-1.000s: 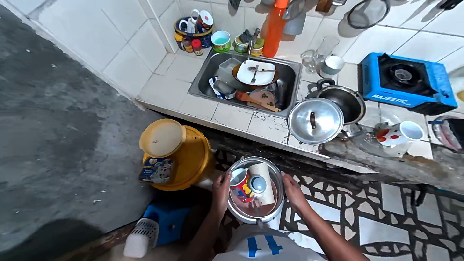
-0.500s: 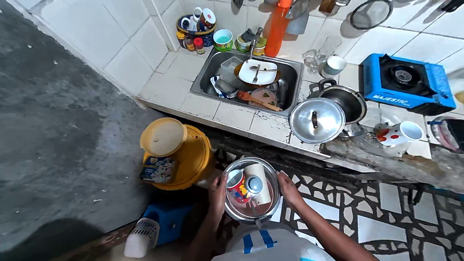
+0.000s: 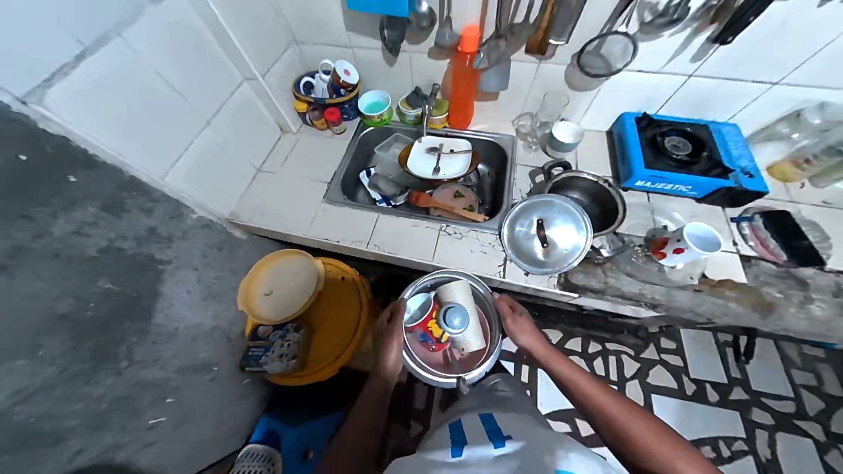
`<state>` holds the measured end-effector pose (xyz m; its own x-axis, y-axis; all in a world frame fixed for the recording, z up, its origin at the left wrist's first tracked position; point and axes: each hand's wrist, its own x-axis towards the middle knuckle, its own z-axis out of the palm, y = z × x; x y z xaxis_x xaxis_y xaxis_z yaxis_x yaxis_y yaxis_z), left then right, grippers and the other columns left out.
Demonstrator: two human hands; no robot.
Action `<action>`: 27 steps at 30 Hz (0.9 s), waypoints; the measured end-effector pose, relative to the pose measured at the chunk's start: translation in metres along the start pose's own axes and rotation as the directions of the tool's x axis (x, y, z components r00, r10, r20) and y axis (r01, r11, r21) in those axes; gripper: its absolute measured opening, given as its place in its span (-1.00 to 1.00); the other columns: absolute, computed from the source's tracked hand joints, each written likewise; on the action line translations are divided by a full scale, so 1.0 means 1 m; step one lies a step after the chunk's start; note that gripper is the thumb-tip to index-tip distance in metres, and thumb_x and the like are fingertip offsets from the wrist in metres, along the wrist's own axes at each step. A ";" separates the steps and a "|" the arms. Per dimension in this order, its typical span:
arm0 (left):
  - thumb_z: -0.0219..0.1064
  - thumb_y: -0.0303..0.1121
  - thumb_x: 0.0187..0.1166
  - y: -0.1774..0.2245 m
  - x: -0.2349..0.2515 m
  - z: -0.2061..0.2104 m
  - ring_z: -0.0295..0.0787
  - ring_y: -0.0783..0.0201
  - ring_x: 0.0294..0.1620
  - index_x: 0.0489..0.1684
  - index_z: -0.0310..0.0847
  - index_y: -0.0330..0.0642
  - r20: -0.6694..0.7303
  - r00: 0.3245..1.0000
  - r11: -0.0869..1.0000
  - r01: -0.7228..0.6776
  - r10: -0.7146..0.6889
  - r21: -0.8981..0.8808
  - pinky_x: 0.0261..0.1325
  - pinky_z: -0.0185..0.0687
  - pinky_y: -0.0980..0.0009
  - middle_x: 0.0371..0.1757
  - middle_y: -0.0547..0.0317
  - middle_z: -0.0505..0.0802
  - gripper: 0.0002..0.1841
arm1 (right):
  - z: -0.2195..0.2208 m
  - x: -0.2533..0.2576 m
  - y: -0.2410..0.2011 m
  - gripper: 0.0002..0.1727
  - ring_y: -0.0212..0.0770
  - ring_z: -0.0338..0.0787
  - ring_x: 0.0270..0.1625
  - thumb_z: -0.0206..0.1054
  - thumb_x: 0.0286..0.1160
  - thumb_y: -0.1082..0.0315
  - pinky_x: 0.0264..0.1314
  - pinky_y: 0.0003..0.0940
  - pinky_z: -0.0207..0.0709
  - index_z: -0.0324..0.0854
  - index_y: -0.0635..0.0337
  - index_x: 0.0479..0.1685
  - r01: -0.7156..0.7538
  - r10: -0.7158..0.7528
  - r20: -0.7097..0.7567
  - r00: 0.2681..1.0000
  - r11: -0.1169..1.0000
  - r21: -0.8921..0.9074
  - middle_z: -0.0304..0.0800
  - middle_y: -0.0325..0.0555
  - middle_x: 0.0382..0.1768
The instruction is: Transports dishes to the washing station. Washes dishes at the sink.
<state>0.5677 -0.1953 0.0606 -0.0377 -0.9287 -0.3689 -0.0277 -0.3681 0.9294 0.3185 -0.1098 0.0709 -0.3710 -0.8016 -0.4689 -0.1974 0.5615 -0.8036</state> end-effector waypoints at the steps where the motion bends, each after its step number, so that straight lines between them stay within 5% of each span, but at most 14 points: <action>1: 0.22 -0.14 0.79 0.007 0.008 0.011 0.79 0.18 0.22 0.30 0.69 -0.34 0.006 1.000 1.000 -0.008 0.008 0.016 0.36 0.69 0.14 0.21 -0.09 0.84 -0.58 | -0.010 0.009 -0.007 -0.43 -0.09 0.78 0.16 -0.12 0.91 -0.01 0.30 -0.01 0.61 0.64 0.27 0.25 0.013 -0.013 -0.011 1.000 1.000 -0.017 0.79 0.13 0.08; 7: 0.22 0.00 0.77 0.028 0.070 0.073 0.74 0.14 0.32 0.39 0.63 -0.29 0.050 0.999 0.997 -0.002 -0.002 0.080 0.45 0.63 0.10 0.29 -0.11 0.80 -0.48 | -0.068 0.091 -0.046 -0.34 0.03 0.80 0.07 -0.15 0.87 -0.15 0.20 0.12 0.63 0.59 0.26 0.29 0.059 -0.046 0.059 0.997 0.966 -0.250 0.77 0.21 0.03; 12: 0.21 -0.01 0.78 0.036 0.113 0.110 0.70 0.08 0.38 0.46 0.56 -0.33 0.045 0.998 0.995 0.027 -0.032 0.095 0.50 0.57 0.08 0.34 -0.19 0.77 -0.45 | -0.096 0.174 -0.089 -0.14 0.27 0.69 0.44 -0.25 0.81 -0.32 0.53 0.33 0.41 0.54 0.30 0.49 0.076 0.007 0.163 0.987 0.865 -0.497 0.72 0.37 0.31; 20: 0.27 0.06 0.71 0.053 0.150 0.119 0.71 0.01 0.34 0.57 0.42 -0.33 0.106 0.989 0.976 0.077 -0.100 0.204 0.47 0.57 0.02 0.32 -0.26 0.74 -0.33 | -0.099 0.246 -0.125 -0.14 0.33 0.68 0.43 -0.26 0.82 -0.31 0.51 0.37 0.39 0.55 0.34 0.44 0.093 0.034 0.197 0.980 0.793 -0.603 0.72 0.41 0.27; 24: 0.32 0.07 0.68 0.074 0.159 0.109 0.78 -0.09 0.23 0.71 0.24 -0.22 0.295 0.912 0.939 0.206 -0.286 0.274 0.24 0.73 -0.06 0.37 -0.29 0.70 -0.25 | -0.103 0.262 -0.130 -0.15 0.35 0.66 0.46 -0.23 0.81 -0.31 0.53 0.40 0.37 0.52 0.32 0.50 0.063 0.046 0.155 0.987 0.777 -0.627 0.71 0.42 0.31; 27: 0.16 0.12 0.76 0.097 0.192 0.087 0.81 -0.09 0.11 0.54 0.44 -0.34 0.484 0.789 0.853 0.094 -0.378 0.513 0.25 0.69 -0.05 0.24 -0.31 0.76 -0.32 | -0.109 0.264 -0.127 -0.15 0.38 0.66 0.45 -0.20 0.80 -0.31 0.52 0.46 0.35 0.55 0.31 0.48 0.036 0.048 0.115 0.992 0.771 -0.635 0.72 0.43 0.29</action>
<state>0.4708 -0.4057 0.0789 -0.5030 -0.5720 -0.6480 -0.5397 -0.3778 0.7524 0.1464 -0.3707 0.0889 -0.2732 -0.7920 -0.5460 -0.7423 0.5346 -0.4039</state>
